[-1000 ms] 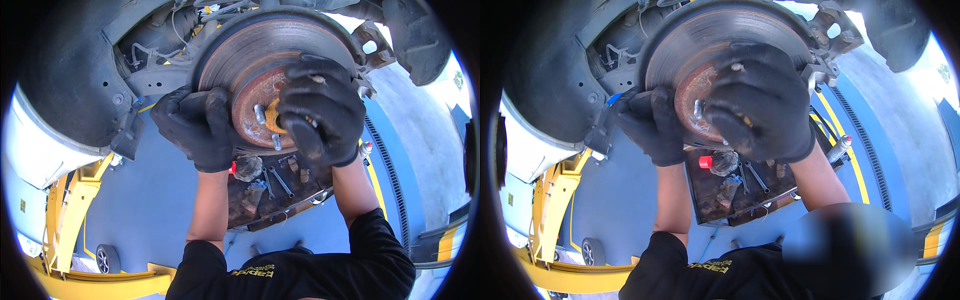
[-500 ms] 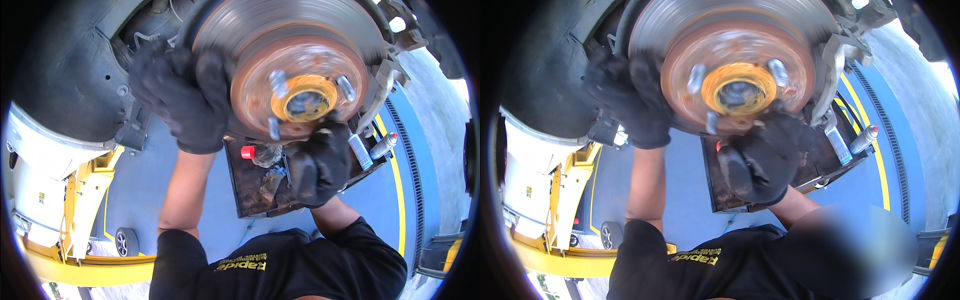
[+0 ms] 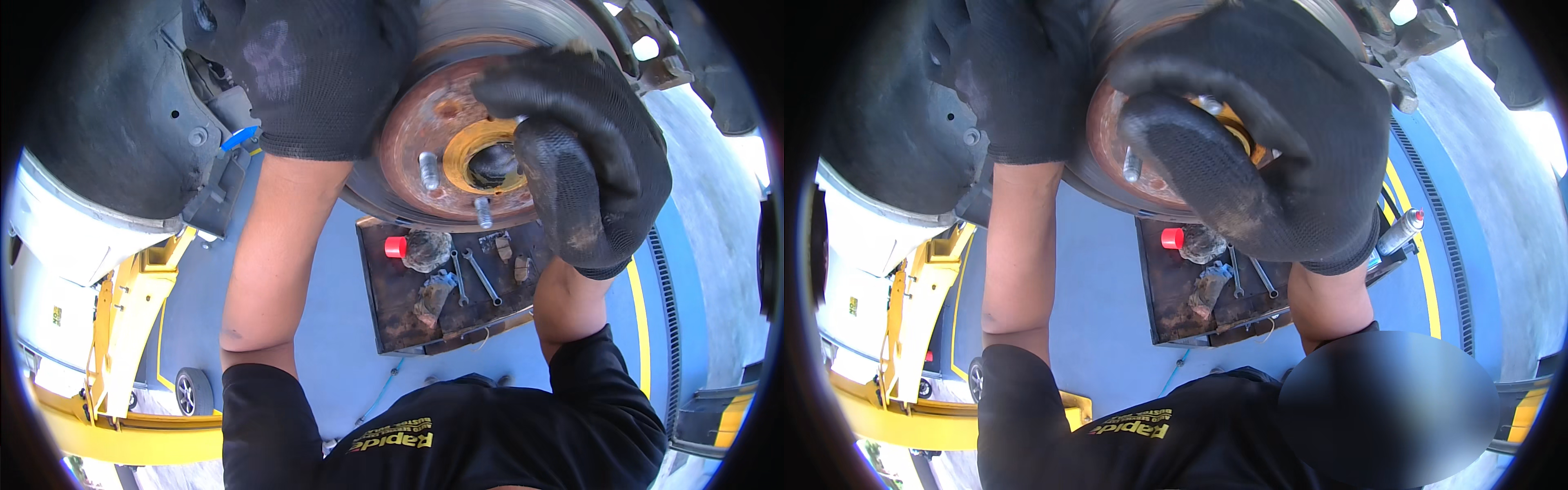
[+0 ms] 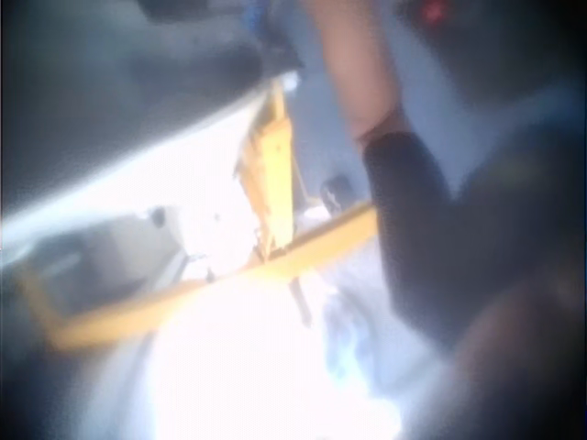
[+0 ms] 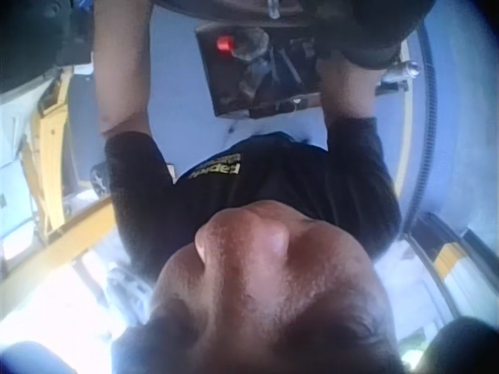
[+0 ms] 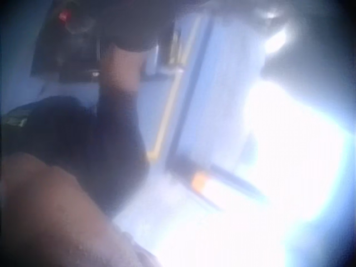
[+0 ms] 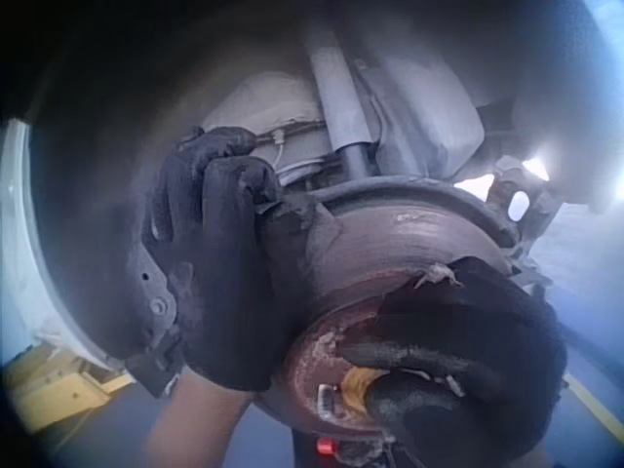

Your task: The person removes bolts from a car's brake caliper using a wrench, then cleans the brake pads with a spray can and a rag. The person places the cleaned brake pads onto the brake rotor.

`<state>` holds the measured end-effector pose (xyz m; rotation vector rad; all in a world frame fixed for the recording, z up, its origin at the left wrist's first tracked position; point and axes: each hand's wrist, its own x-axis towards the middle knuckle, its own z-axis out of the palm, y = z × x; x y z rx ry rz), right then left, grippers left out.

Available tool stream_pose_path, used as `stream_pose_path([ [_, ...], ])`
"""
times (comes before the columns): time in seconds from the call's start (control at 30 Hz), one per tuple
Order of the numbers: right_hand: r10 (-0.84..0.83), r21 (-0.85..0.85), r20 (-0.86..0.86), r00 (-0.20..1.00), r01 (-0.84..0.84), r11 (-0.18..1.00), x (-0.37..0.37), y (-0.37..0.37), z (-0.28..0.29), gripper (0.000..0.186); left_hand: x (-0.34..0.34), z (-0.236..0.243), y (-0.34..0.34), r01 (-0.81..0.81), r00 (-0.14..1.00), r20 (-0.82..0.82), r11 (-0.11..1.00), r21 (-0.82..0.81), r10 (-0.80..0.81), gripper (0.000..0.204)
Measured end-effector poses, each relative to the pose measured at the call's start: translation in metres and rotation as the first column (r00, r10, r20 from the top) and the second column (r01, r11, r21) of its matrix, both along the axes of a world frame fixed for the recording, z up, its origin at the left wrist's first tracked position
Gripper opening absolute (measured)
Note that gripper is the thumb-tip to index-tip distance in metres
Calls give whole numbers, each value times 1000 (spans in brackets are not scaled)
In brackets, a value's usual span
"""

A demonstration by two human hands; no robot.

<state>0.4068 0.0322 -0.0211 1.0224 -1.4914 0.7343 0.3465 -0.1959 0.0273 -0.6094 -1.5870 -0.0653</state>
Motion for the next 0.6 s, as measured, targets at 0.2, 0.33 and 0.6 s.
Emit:
stream_pose_path([
  [0.2, -24, -155, 64, 998, 33, 987, 12, -11, -37, 25, 7, -2, 10, 38, 934, -355, 999, 7, -33, 20],
  [0.33, -101, -341, 100, 990, 130, 931, 19, -21, -61, 23, 6, -8, 1, -15, 953, -303, 1000, -24, 7, 22],
  [0.6, -144, -273, 231, 962, 207, 940, 35, -30, -81, 27, -1, -43, -18, 135, 971, -209, 989, 61, -120, 22],
])
